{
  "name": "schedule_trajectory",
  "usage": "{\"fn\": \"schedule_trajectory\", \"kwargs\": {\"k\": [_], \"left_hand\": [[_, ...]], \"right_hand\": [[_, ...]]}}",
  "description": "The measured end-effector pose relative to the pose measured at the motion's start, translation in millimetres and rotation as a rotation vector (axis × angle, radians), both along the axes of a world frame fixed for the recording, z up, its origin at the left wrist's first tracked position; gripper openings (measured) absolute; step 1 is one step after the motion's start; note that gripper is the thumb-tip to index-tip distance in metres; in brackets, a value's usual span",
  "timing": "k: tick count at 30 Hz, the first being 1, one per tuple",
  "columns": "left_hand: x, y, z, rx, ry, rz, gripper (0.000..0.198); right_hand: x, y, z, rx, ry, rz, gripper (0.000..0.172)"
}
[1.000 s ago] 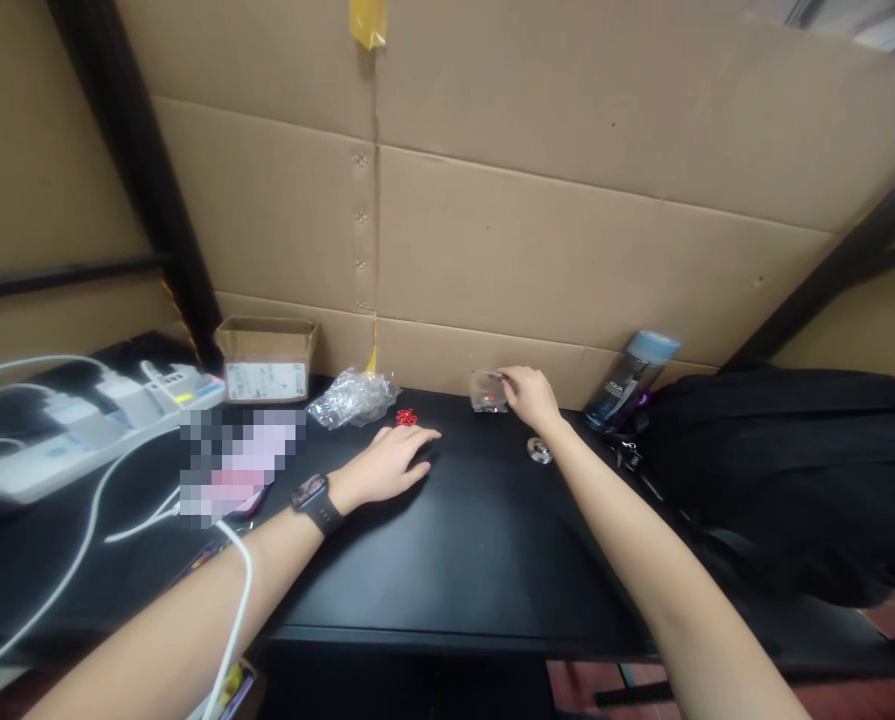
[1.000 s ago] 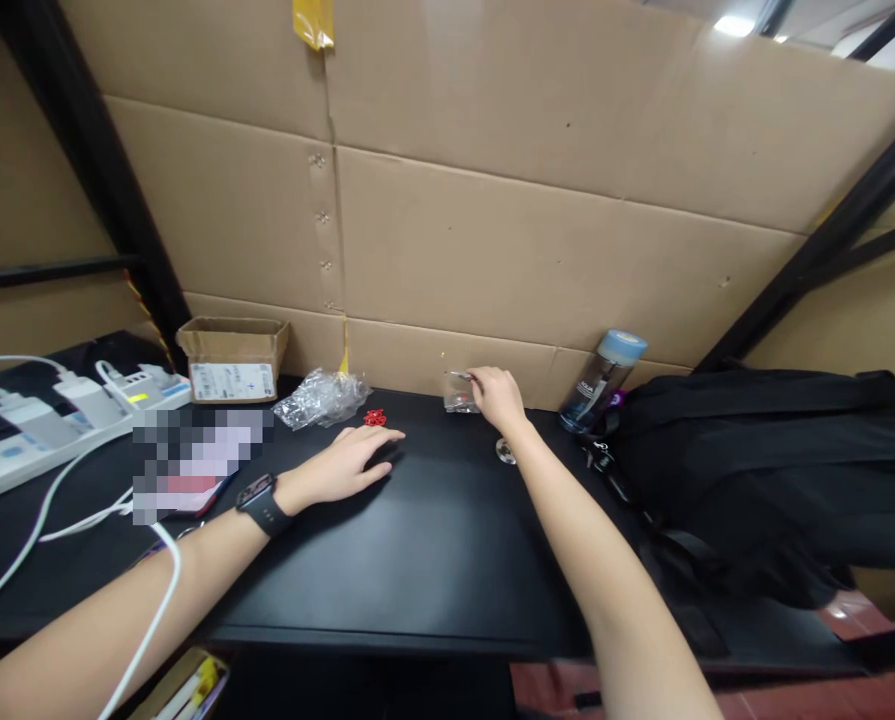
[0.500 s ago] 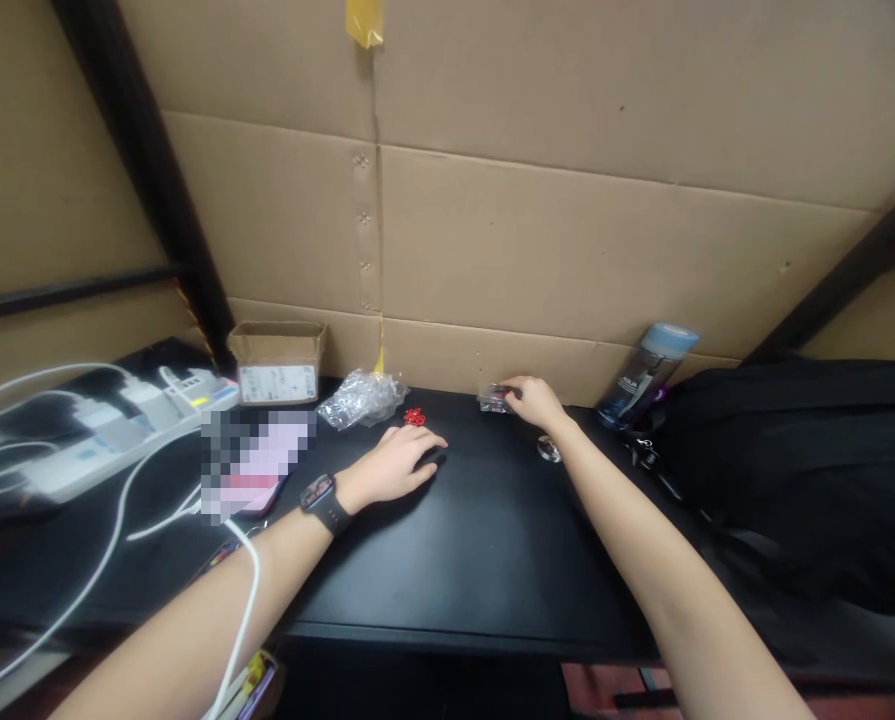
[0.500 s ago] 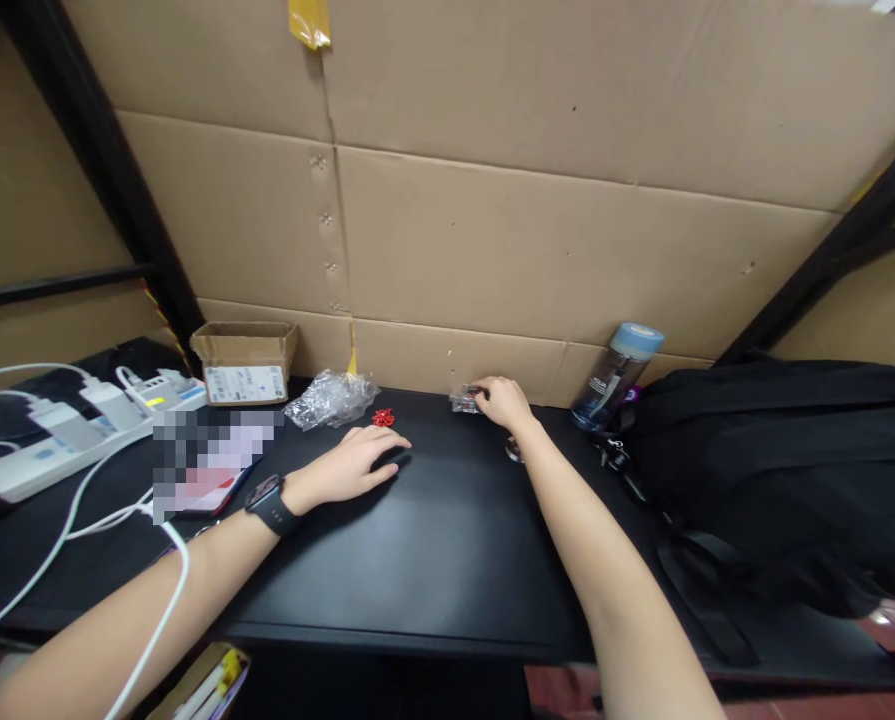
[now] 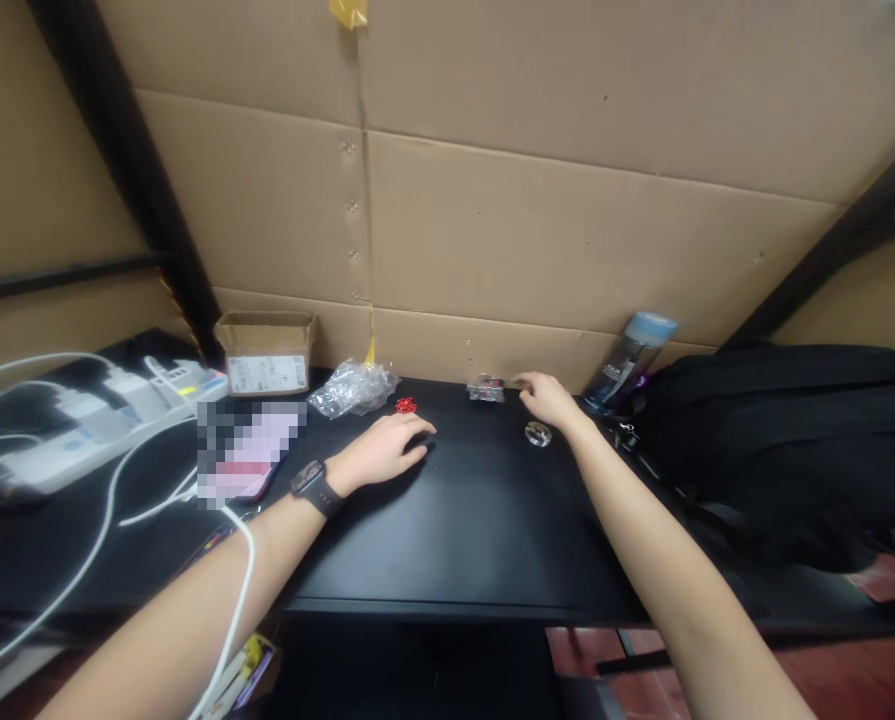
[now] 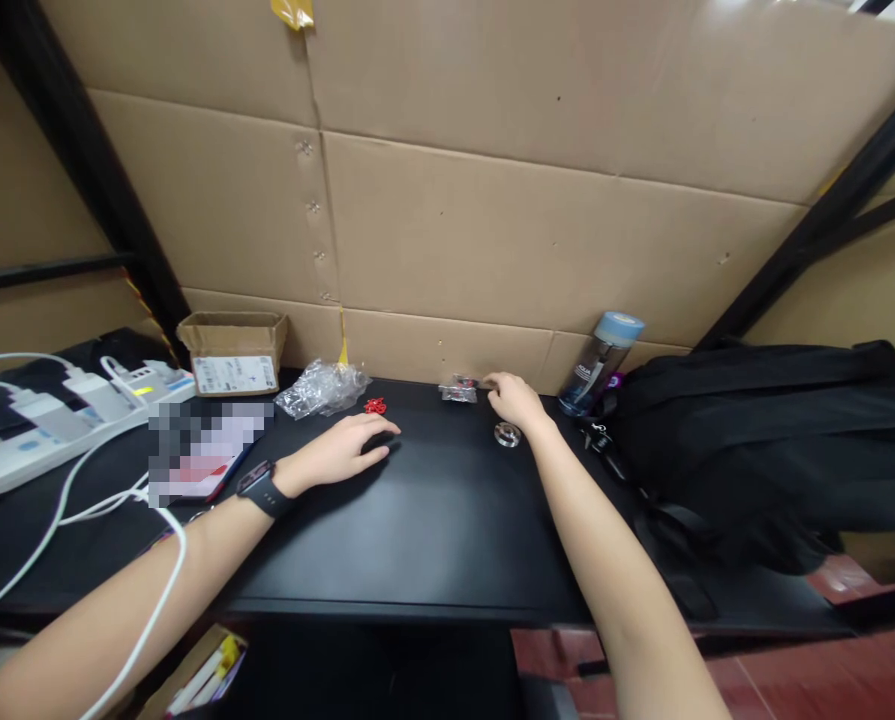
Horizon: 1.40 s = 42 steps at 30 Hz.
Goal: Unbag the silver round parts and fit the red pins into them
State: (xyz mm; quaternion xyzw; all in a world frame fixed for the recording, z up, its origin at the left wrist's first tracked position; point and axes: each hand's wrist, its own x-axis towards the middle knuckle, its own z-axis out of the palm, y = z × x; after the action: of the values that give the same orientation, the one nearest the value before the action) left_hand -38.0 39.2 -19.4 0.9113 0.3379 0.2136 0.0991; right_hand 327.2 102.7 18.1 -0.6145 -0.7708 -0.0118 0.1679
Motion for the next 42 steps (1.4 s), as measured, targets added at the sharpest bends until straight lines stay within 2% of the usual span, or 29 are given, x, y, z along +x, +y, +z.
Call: {"fn": "schedule_trajectory", "kwargs": {"k": [2,8,17,23,33,38,42], "left_hand": [[-1,1,1.6,-0.001,-0.016,-0.003,0.032],[-2,0,3.0,-0.045,0.003,-0.049,0.031],[-1,-7,8.4,-0.094,0.072,-0.141,0.029],[-1,-8,8.6,-0.099,0.081,-0.131,0.03],[-1,-11,8.0,-0.082,0.121,-0.109,0.03],[-1,-10,8.2,-0.085,0.142,-0.111,0.031],[-2,-9,7.5,-0.097,0.118,-0.127,0.031]], "right_hand": [[8,-14,-1.2,-0.065,-0.022,-0.02,0.04],[24,-46,-10.9,-0.168,-0.03,0.012,0.063],[37,-54,-17.9,-0.214,0.098,0.102,0.045],[40,-56,-16.5,-0.231,0.137,0.065,0.042],[39,-58,-13.0,-0.19,0.19,0.1,0.042],[16,-68,-4.4,-0.052,0.104,0.179,0.037],[-33,-80,-12.4,-0.043,0.156,0.399,0.024]]}}
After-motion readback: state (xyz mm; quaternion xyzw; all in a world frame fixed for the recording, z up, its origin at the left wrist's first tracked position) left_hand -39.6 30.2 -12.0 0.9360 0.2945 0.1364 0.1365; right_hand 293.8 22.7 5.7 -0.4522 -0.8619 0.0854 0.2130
